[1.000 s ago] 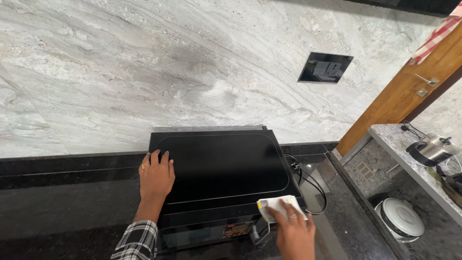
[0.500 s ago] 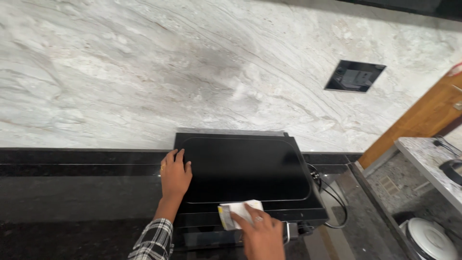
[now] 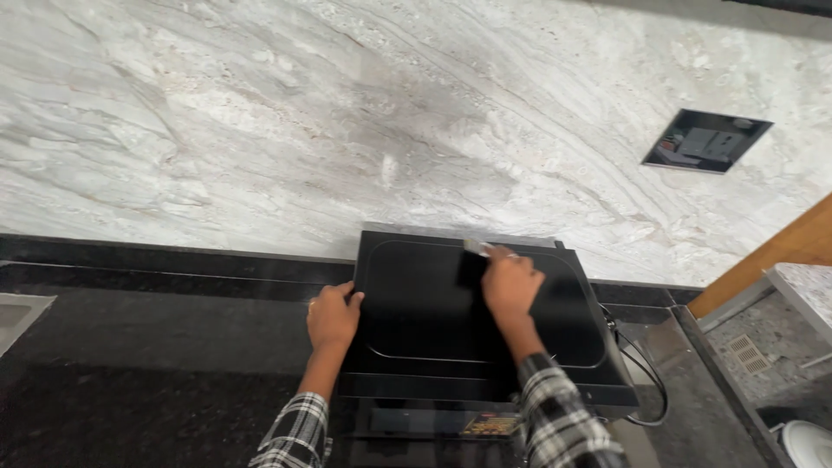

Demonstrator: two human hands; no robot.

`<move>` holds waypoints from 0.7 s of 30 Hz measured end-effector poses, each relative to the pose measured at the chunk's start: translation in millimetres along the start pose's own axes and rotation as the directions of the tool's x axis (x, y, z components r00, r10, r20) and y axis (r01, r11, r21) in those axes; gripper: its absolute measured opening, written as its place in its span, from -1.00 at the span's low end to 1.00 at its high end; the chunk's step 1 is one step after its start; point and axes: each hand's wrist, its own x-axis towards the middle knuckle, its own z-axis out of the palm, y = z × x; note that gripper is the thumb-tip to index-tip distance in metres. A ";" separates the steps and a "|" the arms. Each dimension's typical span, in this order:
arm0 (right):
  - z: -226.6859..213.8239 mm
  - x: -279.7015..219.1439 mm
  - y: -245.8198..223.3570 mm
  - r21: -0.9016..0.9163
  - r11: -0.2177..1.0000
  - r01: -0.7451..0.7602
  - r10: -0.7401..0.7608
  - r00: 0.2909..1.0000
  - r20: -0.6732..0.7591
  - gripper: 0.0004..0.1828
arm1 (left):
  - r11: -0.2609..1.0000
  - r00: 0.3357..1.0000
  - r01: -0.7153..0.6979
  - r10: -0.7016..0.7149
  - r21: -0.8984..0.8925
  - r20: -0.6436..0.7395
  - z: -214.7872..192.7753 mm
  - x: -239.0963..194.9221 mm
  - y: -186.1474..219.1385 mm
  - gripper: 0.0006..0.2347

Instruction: The person wipes a black granite countertop and the top surface of a black electric grill using a small white cloth. The cleaning action moves from the area next to the sink to the appliance.

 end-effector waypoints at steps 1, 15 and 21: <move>17.5 5.0 9.6 0.005 1.000 0.005 -0.005 1.000 0.000 -0.64 | 1.000 1.000 0.004 -0.004 0.001 -0.006 -1.9 0.4 1.4 -0.71; 47.6 14.9 -145.4 0.075 0.994 0.074 -0.090 0.965 0.246 -0.60 | 0.995 0.980 0.099 -0.096 -0.011 0.176 -16.8 3.4 8.3 -0.67; 51.0 1.0 -173.9 0.154 0.974 0.165 -0.189 0.969 0.158 -0.63 | 0.994 0.984 0.105 -0.101 -0.024 0.149 -11.7 16.9 1.8 -0.67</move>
